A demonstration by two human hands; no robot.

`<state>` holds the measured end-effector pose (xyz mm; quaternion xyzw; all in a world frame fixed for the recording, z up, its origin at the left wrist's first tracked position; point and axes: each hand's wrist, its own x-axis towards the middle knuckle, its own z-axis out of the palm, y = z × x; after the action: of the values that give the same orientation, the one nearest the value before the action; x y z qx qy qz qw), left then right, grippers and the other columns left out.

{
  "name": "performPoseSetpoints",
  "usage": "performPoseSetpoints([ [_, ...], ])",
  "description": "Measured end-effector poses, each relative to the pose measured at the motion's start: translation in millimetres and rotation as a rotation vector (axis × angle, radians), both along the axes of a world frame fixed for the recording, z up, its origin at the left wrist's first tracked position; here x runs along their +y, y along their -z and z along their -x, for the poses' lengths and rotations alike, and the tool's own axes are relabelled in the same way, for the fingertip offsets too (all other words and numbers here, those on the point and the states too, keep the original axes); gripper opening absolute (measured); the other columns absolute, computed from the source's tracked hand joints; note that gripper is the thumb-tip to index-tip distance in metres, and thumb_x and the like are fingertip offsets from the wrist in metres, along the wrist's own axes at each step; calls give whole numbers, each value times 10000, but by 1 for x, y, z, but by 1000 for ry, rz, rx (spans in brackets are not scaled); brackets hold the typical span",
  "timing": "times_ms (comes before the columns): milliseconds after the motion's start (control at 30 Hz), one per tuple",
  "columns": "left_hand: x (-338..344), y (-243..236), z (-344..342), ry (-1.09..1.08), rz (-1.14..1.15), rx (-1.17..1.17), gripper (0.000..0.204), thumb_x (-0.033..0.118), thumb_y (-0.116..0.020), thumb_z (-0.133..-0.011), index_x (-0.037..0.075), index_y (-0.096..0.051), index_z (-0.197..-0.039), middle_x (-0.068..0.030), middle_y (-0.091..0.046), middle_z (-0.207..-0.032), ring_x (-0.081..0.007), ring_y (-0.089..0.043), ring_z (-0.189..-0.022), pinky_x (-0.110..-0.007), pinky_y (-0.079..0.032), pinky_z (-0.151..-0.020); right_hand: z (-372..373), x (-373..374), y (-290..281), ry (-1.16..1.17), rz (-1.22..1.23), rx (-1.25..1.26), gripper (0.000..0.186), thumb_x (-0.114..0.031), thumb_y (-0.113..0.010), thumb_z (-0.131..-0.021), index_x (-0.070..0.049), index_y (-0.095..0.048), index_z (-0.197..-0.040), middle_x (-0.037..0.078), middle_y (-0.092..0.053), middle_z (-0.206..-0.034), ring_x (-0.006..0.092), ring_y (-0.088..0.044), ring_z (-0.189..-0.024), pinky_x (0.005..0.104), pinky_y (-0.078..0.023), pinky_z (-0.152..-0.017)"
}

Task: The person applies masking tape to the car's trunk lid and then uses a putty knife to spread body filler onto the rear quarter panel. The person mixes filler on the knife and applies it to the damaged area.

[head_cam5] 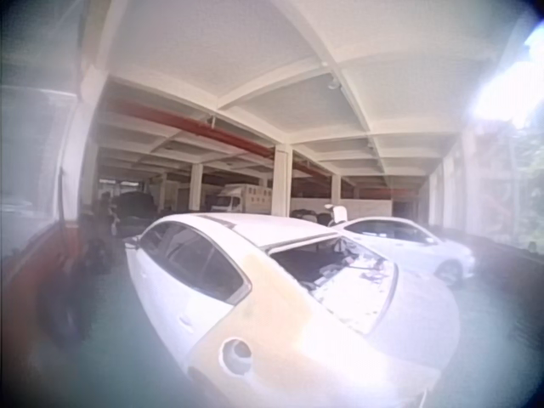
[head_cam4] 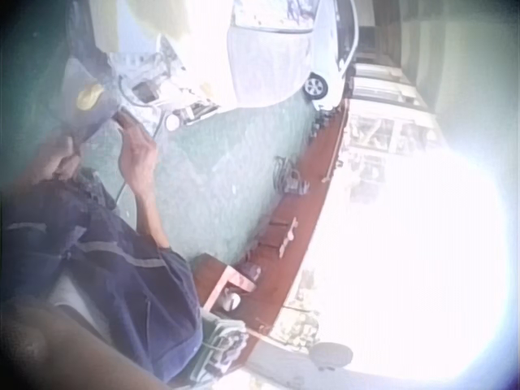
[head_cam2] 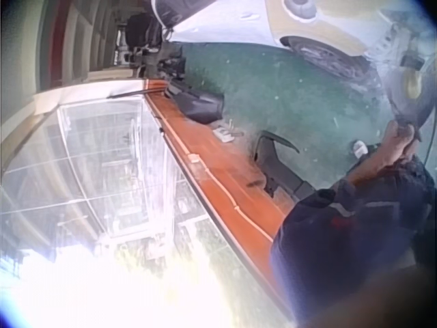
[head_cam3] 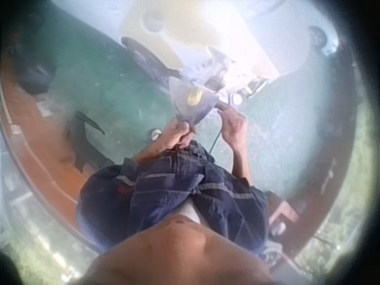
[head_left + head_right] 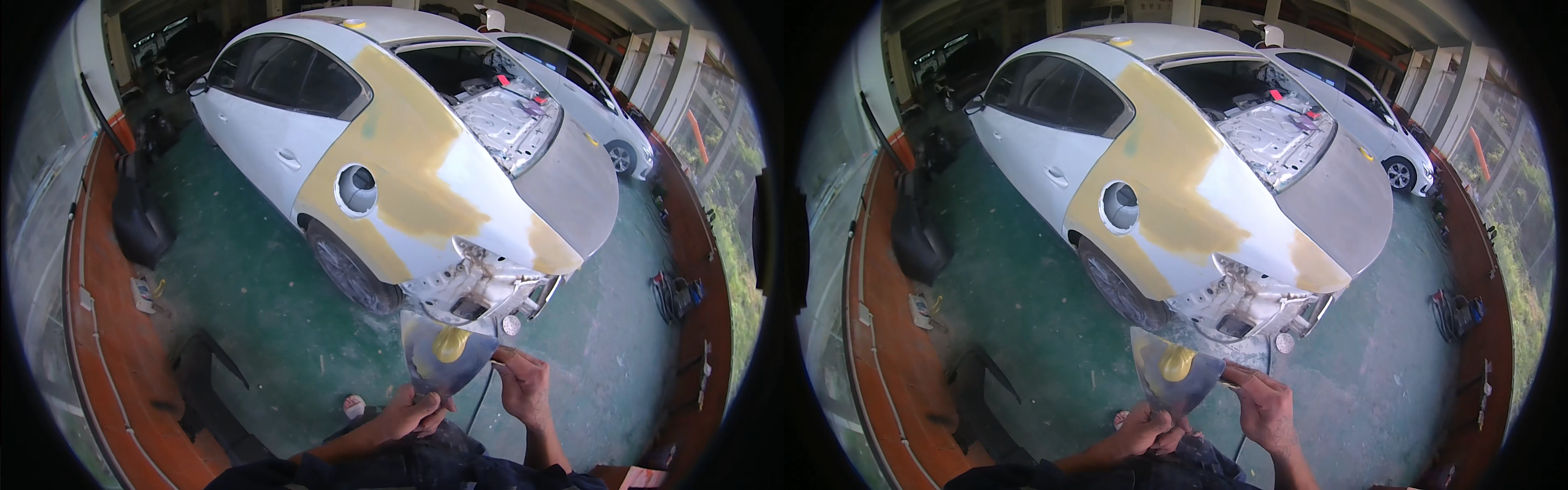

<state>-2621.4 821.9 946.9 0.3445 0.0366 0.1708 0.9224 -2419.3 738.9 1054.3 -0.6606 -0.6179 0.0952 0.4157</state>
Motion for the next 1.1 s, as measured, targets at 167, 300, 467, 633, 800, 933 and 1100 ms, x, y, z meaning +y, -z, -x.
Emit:
performPoseSetpoints([
  [167,4,-14,-11,-378,-425,441,243,221,-645,-1005,-17,-653,-1050,11,-545,-649,-82,-497,-536,-275,-417,-500,2,6,6,354,-318,-211,326,117,-537,-836,59,-692,-1118,213,-727,-1106,354,-717,-1041,385,-567,-896],
  [300,-16,-21,-36,-597,-762,602,273,145,-693,-927,-22,-615,-1128,-122,-677,-751,-223,-672,-660,-342,-515,-602,36,23,13,178,-292,-393,396,133,-589,-742,63,-684,-1120,210,-727,-1095,362,-725,-1021,402,-586,-882],
  [467,-4,-30,-28,-557,-871,721,359,129,-696,-878,-29,-569,-1174,-211,-704,-808,-385,-713,-756,-415,-547,-659,45,13,19,60,-256,-192,377,142,-582,-733,64,-695,-1084,218,-736,-1062,356,-736,-987,383,-593,-860],
  [633,4,-23,-18,-592,-749,553,219,115,-621,-972,-54,-588,-1107,-68,-617,-652,-184,-568,-510,-300,-450,-521,37,9,4,213,-477,265,201,94,-561,-896,82,-689,-1051,172,-748,-987,289,-734,-936,352,-575,-860],
  [800,-16,17,-12,3,23,58,327,309,-536,-1059,-13,-594,-1045,-14,-426,-560,-100,-357,-434,-283,-332,-441,46,29,-6,208,-661,996,181,5,-558,-961,89,-691,-1050,73,-720,-861,195,-679,-816,294,-526,-781],
  [933,-16,12,-17,35,-40,14,364,345,-543,-1056,-15,-592,-1034,1,-432,-560,-86,-353,-430,-274,-322,-433,-11,-4,21,77,-40,159,194,7,-596,-908,65,-711,-1052,151,-703,-808,182,-642,-676,334,-462,-626],
  [1100,-8,-5,-13,-156,-153,232,348,347,-602,-1032,12,-623,-937,21,-498,-591,-67,-433,-473,-264,-350,-472,-5,7,23,307,-35,-22,299,95,-540,-836,60,-703,-1085,220,-725,-960,337,-724,-845,367,-545,-785],
])
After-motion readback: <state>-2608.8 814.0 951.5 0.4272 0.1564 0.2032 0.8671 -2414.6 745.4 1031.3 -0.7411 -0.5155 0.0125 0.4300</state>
